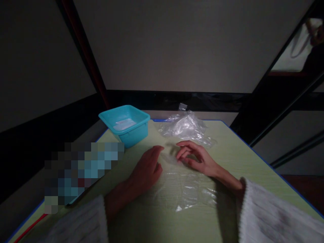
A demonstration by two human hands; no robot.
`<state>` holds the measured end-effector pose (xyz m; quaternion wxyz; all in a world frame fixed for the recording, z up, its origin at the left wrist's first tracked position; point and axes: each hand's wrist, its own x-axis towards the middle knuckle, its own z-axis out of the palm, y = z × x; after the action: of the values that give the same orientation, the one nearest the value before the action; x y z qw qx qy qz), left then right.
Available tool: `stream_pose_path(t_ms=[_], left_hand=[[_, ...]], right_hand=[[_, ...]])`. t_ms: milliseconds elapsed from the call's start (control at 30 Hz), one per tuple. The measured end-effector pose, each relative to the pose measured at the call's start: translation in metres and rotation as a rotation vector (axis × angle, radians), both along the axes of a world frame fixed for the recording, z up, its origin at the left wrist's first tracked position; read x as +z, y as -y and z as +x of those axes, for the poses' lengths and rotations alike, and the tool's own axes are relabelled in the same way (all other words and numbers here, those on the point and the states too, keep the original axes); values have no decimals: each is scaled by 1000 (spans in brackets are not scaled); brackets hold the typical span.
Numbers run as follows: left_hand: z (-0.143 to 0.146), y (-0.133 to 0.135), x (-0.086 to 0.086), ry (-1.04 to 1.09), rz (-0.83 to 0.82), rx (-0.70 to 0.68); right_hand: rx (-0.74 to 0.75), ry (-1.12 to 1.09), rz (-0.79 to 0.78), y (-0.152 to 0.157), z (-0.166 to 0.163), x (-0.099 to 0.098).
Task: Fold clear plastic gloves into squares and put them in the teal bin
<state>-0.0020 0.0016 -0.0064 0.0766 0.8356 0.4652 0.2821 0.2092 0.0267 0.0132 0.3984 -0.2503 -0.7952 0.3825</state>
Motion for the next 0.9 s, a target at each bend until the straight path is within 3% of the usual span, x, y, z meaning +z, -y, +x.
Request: stream_pose_path(t_ms=[100,300,467,900], left_hand=[[-1,0,0,-95,-24,-92],[1,5,8,-249,-139,-190],[0,6,7,-306,-156,-227],[-2,7,10,-436,-198,-236]], right_hand=[[14,50,16,0,5,3],[61,432,330,7,13,10],[171,702,442,22,13,19],[277,929,302,38,14,18]])
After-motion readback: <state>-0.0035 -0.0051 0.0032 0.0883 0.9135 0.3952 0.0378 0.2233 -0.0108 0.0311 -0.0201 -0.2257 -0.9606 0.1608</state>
